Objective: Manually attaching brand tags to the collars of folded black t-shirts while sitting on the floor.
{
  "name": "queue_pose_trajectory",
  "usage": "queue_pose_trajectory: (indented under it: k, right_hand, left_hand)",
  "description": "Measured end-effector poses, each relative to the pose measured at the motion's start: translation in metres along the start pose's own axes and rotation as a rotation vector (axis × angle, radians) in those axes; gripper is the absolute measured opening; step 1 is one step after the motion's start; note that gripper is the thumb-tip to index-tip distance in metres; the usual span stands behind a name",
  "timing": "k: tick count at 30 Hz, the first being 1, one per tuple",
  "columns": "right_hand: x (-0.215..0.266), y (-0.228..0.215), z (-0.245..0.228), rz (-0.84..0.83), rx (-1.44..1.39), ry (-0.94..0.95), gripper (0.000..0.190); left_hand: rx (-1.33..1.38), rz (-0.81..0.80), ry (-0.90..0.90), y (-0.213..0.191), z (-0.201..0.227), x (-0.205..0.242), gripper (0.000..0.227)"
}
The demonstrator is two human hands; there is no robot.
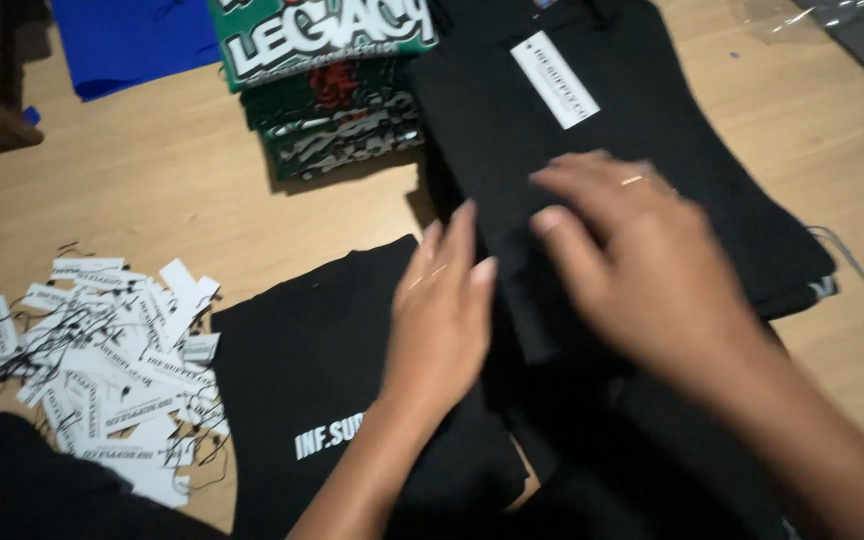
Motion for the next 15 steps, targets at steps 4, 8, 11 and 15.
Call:
queue_pose_trajectory:
  k: [4, 8, 11, 15]
  right_hand:
    - [0.011, 0.068, -0.055, -0.144, -0.374, -0.117, 0.031]
    - [0.059, 0.200, -0.039, -0.554, -0.361, 0.158, 0.058]
    - [0.106, 0.273, -0.006, -0.676, -0.139, 0.300, 0.076]
    - [0.117, 0.262, -0.009, -0.852, 0.002, 0.570, 0.091]
  left_hand:
    - [-0.319, 0.123, -0.136, -0.035, -0.085, 0.082, 0.049]
    - [-0.689, 0.162, -0.811, -0.087, -0.158, 0.171, 0.067]
    - [-0.456, 0.123, -1.057, -0.100, -0.169, 0.203, 0.077]
    - [-0.240, 0.079, -1.165, -0.108, -0.162, 0.194, 0.077]
Point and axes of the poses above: each hand's wrist, its own x-axis away from the middle knuckle, its own y-axis out of the palm, z = x × y, the point moved 8 cm from there along -x, towards the middle knuckle, and after that the axes turned 4 degrees about x, right-handed, at the moved point
